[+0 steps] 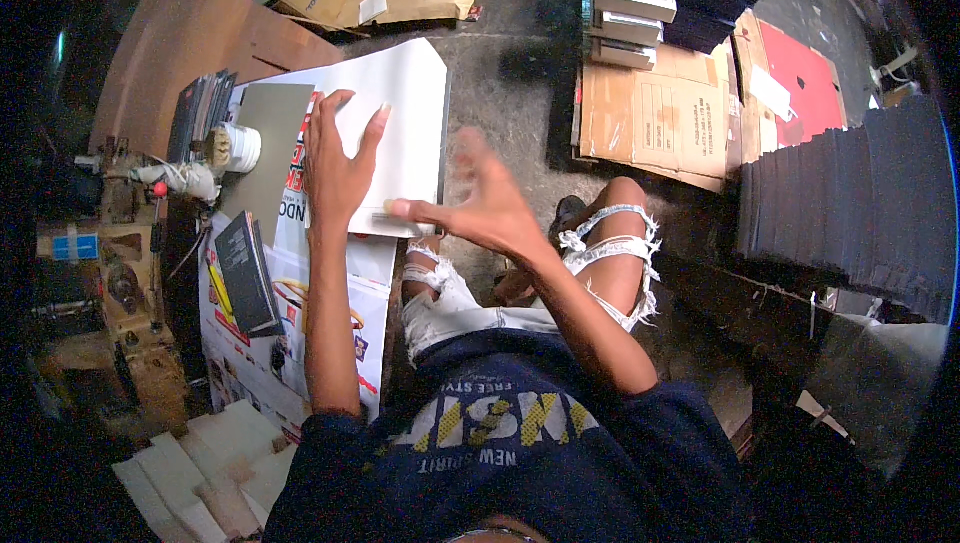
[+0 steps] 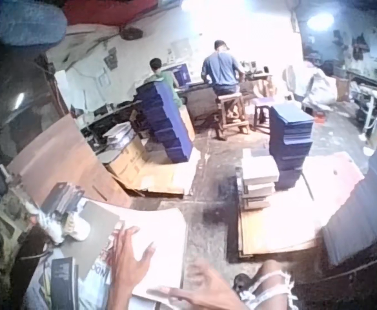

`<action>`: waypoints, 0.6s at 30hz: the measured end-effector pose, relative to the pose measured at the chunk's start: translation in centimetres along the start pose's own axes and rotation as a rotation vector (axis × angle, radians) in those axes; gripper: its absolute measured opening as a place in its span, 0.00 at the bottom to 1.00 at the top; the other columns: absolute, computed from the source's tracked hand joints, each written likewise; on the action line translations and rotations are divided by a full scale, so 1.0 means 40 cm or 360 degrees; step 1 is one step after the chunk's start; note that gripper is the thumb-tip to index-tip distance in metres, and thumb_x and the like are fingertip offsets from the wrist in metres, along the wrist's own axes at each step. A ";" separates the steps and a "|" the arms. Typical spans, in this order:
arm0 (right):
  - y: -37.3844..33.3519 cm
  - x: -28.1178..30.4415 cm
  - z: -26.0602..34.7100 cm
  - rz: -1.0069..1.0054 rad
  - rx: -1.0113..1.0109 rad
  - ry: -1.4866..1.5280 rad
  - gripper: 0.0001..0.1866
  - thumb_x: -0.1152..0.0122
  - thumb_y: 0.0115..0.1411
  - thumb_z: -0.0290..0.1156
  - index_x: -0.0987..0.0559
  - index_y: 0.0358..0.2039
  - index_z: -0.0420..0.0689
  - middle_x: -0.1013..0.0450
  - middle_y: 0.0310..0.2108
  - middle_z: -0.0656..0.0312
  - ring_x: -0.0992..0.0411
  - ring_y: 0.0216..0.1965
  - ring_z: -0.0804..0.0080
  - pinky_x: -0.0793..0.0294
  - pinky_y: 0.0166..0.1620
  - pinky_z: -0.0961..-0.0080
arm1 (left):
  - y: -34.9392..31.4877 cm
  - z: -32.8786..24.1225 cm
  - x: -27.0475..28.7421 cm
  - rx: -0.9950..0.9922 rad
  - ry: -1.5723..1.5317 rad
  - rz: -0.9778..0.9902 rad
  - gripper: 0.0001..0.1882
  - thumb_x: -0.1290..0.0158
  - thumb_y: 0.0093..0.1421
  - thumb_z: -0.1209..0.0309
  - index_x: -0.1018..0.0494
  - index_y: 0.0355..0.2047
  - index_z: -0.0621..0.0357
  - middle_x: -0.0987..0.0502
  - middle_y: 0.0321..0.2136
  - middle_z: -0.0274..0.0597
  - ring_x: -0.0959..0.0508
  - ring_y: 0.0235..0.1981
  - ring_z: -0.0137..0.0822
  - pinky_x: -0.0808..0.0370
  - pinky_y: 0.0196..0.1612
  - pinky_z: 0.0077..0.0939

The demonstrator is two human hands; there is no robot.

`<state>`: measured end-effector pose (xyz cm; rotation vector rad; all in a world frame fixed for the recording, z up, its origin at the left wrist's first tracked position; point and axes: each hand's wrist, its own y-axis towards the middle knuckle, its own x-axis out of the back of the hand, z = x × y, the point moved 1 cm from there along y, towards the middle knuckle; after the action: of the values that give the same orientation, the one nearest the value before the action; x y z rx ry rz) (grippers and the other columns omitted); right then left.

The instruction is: The person aligns stacks of paper by hand, applies adhesive to the edges using a brush, and wraps paper covers around the glued spines.

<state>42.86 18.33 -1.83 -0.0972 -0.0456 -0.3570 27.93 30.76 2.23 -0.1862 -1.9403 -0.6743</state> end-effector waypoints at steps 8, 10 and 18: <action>-0.236 0.227 0.341 0.0067 0.1341 -0.0019 0.40 0.24 0.44 0.35 0.30 0.56 0.31 0.24 0.45 0.49 0.27 0.49 0.65 0.27 0.50 0.70 | -0.015 0.047 -0.011 -0.0063 0.0038 -0.0056 0.32 0.44 0.61 0.47 0.34 0.54 0.58 0.31 0.55 0.57 0.38 0.64 0.59 0.43 0.65 0.52; -0.272 0.227 0.350 0.0151 0.1442 -0.0064 0.39 0.24 0.45 0.35 0.29 0.55 0.31 0.24 0.44 0.50 0.27 0.49 0.65 0.27 0.50 0.70 | -0.012 0.056 -0.010 -0.0059 0.0026 -0.0048 0.32 0.44 0.61 0.46 0.34 0.54 0.58 0.30 0.55 0.57 0.37 0.63 0.59 0.42 0.64 0.52; -0.403 0.229 0.452 0.0237 0.1701 -0.0186 0.33 0.28 0.47 0.33 0.27 0.53 0.33 0.23 0.44 0.51 0.26 0.48 0.66 0.26 0.51 0.71 | 0.012 0.088 0.038 0.0151 -0.0585 -0.0027 0.26 0.42 0.61 0.48 0.26 0.49 0.56 0.23 0.44 0.49 0.25 0.50 0.46 0.31 0.54 0.41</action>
<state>45.28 2.00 18.12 0.9320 -0.3352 -0.1418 24.66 32.78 2.62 -0.2479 -2.3226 -0.5871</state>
